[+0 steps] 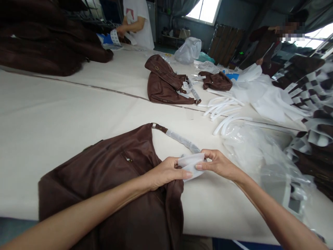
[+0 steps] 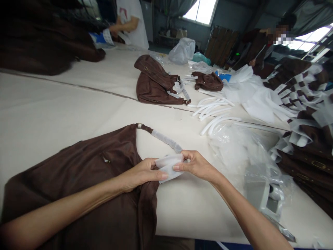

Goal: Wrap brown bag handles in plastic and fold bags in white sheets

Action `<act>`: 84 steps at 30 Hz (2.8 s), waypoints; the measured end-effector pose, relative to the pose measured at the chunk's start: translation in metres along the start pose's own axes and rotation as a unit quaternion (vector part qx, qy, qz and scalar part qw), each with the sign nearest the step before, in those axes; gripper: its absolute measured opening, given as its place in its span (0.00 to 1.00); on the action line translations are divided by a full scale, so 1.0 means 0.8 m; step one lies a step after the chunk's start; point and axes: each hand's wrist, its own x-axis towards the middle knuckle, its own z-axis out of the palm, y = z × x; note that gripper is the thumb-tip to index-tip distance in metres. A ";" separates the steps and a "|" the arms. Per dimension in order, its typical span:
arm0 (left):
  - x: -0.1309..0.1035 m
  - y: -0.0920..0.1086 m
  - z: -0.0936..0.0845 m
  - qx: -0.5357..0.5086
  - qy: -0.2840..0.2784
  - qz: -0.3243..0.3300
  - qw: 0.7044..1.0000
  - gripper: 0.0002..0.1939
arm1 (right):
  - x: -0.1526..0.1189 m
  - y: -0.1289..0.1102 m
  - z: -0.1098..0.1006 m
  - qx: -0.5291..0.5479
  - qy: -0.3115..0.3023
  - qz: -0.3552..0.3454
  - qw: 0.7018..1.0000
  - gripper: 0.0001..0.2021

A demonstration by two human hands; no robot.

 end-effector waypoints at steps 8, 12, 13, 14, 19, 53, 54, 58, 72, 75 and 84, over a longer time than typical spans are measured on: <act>-0.007 -0.002 0.003 -0.037 0.023 0.018 0.999 0.24 | -0.004 0.025 0.007 0.076 0.034 -0.023 0.996 0.16; -0.002 -0.012 0.004 -0.031 0.049 -0.002 0.998 0.23 | -0.007 0.019 0.006 0.049 0.010 -0.016 0.999 0.14; 0.000 -0.015 0.003 -0.030 0.053 -0.007 0.998 0.23 | -0.006 0.016 0.005 0.041 -0.004 -0.016 0.999 0.14; 0.001 -0.017 0.003 -0.027 0.057 -0.013 0.998 0.23 | -0.005 0.012 0.004 0.033 -0.020 -0.015 0.999 0.14; 0.003 -0.012 0.005 0.000 0.071 -0.037 0.997 0.23 | 0.009 -0.003 0.008 0.011 -0.062 -0.005 0.998 0.14; -0.002 -0.010 0.002 -0.047 0.033 0.007 0.998 0.18 | -0.016 0.043 0.012 0.110 -0.052 -0.117 0.986 0.10; -0.003 -0.009 0.001 -0.055 0.024 -0.006 0.998 0.19 | -0.015 0.043 0.012 0.115 -0.052 -0.114 0.985 0.09; -0.004 -0.004 -0.004 -0.114 0.022 -0.052 0.992 0.19 | -0.012 0.042 0.013 0.128 -0.056 -0.115 0.983 0.09; 0.000 -0.002 -0.004 -0.027 0.037 -0.134 0.990 0.21 | -0.006 0.029 0.021 0.073 0.000 -0.149 0.986 0.12; -0.001 -0.003 -0.003 -0.014 0.055 -0.098 0.994 0.20 | -0.028 0.038 0.045 0.096 0.222 -0.113 0.964 0.13; -0.004 -0.005 0.000 -0.041 0.067 -0.075 0.994 0.22 | -0.035 0.043 0.134 0.272 0.283 0.000 0.920 0.19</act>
